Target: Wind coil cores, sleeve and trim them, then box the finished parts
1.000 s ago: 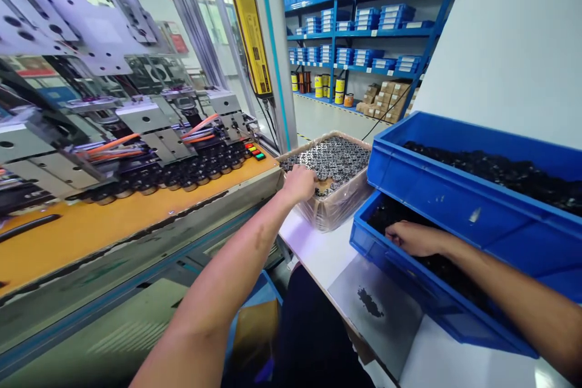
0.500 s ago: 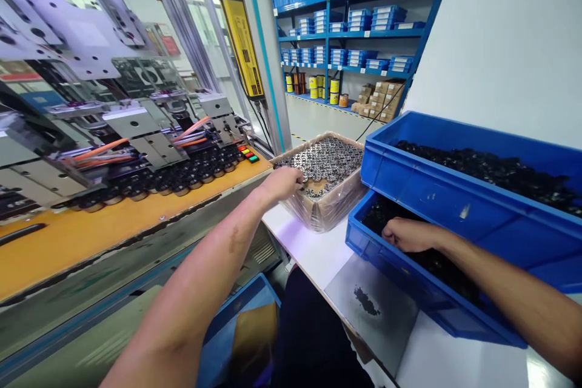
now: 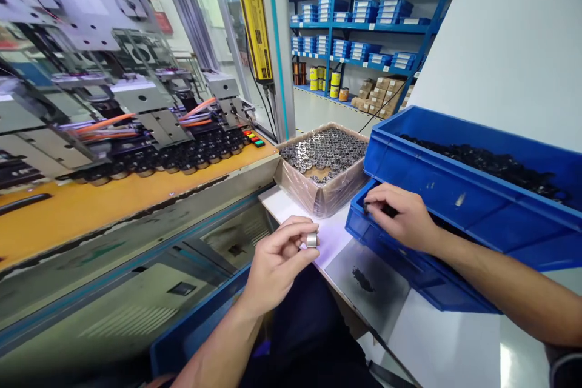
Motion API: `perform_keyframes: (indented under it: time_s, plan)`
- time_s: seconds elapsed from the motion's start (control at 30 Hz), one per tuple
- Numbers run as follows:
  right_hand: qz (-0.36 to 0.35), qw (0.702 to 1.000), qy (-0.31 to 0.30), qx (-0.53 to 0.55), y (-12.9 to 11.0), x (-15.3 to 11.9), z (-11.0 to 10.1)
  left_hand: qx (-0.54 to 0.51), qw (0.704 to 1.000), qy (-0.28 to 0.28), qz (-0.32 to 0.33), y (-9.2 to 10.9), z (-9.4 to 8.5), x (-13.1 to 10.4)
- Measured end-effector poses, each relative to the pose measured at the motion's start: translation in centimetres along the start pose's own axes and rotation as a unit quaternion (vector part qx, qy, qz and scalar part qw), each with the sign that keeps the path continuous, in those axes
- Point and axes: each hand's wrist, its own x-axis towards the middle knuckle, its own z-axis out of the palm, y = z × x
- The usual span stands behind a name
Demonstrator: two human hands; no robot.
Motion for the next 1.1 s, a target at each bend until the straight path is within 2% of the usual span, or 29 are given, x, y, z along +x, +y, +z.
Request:
perform_keyframes:
  time_s: [0.1,0.17,0.23,0.5,0.63,0.8,0.93,1.1]
  plan:
    - [-0.154,0.983,0.02,0.095,-5.2,0.8,0.8,0.005,1.0,0.017,-0.024,1.4,0.8,-1.1]
    - [-0.186,0.973,0.019,0.132,-7.2,0.7,1.5,0.018,0.999,0.016,-0.039,1.8,1.1,-1.7]
    - [-0.19,0.969,0.022,0.153,-7.9,0.3,2.2,0.021,0.998,0.007,-0.051,2.0,1.4,-2.3]
    - [-0.168,0.974,0.024,0.15,-7.3,-0.6,2.9,0.02,0.995,0.017,-0.098,1.7,2.2,-3.5]
    - [-0.172,0.974,0.032,0.141,-7.3,-0.6,2.8,-0.016,0.995,0.022,-0.097,1.7,2.4,-3.6]
    - [-0.221,0.966,-0.002,0.136,-7.0,-0.6,2.7,-0.055,0.995,0.012,-0.087,1.7,2.2,-3.3]
    - [-0.261,0.962,0.023,0.075,-6.5,-0.7,2.9,-0.062,0.994,0.008,-0.085,1.8,2.1,-3.1]
    - [-0.269,0.961,0.019,0.07,-6.3,-0.7,3.1,-0.056,0.995,0.01,-0.077,1.8,2.2,-3.1]
